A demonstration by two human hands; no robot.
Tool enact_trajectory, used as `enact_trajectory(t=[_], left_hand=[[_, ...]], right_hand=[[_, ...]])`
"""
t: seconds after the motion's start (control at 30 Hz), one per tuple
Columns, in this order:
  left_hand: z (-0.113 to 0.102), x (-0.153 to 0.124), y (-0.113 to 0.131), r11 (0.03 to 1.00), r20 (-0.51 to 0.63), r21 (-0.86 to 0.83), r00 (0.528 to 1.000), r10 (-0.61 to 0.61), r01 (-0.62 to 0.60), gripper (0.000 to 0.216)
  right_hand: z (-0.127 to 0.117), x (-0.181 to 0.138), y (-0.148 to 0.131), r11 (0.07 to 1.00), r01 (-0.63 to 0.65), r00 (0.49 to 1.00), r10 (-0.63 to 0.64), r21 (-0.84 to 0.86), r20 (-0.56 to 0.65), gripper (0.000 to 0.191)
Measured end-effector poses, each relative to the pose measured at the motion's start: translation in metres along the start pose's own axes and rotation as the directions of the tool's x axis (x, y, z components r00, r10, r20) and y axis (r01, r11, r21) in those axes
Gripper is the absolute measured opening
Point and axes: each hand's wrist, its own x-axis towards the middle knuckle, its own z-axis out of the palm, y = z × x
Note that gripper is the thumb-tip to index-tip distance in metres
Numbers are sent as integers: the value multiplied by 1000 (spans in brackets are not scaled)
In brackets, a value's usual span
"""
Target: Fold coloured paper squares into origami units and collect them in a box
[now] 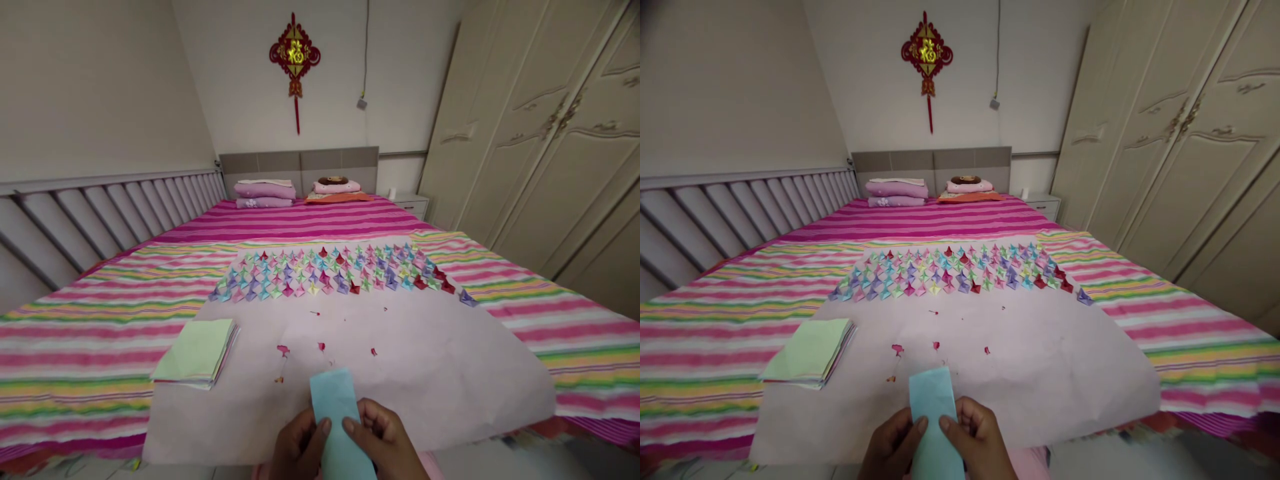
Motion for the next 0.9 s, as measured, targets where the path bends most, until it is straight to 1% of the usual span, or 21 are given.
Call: enact_trajectory(t=[0.17, 0.4, 0.63, 0.8, 0.9], left_hand=[[0, -1, 3, 1000, 11, 18, 1000, 3, -3, 55], [-1, 0, 0, 1000, 15, 16, 1000, 10, -10, 55], [-1, -1, 0, 999, -4, 44, 1000, 30, -30, 55], [-1, -2, 2, 999, -9, 36, 1000, 30, -30, 53], [-1, -2, 3, 1000, -5, 20, 1000, 19, -19, 52]], right_hand=[[1, 1, 1, 1000, -3, 1000, 3, 0, -3, 43], [-1, 1, 3, 1000, -5, 1000, 4, -18, -13, 42], [3, -4, -10, 999, 13, 999, -11, -49, 32, 40], [4, -4, -8, 1000, 8, 1000, -8, -26, 11, 39], [4, -5, -9, 1000, 19, 999, -19, -19, 26, 39]])
